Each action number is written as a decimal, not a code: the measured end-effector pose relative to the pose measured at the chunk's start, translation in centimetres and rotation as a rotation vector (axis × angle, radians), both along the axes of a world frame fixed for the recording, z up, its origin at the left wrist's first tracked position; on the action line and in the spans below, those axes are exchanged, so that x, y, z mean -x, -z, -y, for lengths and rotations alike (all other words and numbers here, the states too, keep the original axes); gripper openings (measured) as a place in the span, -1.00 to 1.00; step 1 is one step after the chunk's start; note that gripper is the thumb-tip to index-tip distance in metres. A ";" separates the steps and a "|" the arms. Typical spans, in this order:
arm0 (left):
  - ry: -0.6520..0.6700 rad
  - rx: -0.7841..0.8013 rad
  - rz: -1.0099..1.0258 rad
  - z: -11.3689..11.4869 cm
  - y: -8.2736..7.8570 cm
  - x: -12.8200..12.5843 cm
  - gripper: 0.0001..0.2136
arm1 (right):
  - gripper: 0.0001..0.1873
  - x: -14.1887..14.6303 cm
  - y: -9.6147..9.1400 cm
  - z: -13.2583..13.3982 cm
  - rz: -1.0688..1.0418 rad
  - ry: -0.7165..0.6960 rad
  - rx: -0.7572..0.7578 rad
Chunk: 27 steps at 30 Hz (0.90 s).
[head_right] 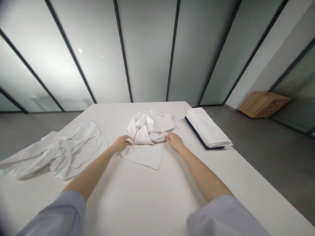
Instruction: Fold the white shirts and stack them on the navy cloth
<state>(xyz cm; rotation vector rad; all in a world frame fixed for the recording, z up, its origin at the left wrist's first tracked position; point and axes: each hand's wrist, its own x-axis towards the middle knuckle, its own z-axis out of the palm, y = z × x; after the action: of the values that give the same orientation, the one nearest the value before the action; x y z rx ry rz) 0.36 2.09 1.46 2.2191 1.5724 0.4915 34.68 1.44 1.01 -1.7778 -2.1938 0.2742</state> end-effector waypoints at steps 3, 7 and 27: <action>-0.170 -0.024 0.009 -1.7 -2.8 3.8 -0.73 | -0.68 -2.8 -2.1 -1.8 -0.194 0.038 0.078; -0.618 -0.539 0.037 -1.8 -5.9 5.0 -0.65 | -0.72 -4.5 -5.1 -3.3 -0.222 0.344 -0.371; -0.024 -0.129 -0.043 3.3 1.7 -8.0 -0.55 | -0.66 1.7 2.4 0.9 -0.289 -0.067 -0.271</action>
<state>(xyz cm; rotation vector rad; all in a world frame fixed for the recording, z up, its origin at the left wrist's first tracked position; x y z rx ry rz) 8.35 -1.21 -0.29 2.3222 1.6330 0.5706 33.01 0.59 -1.42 -1.4254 -1.9811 0.2209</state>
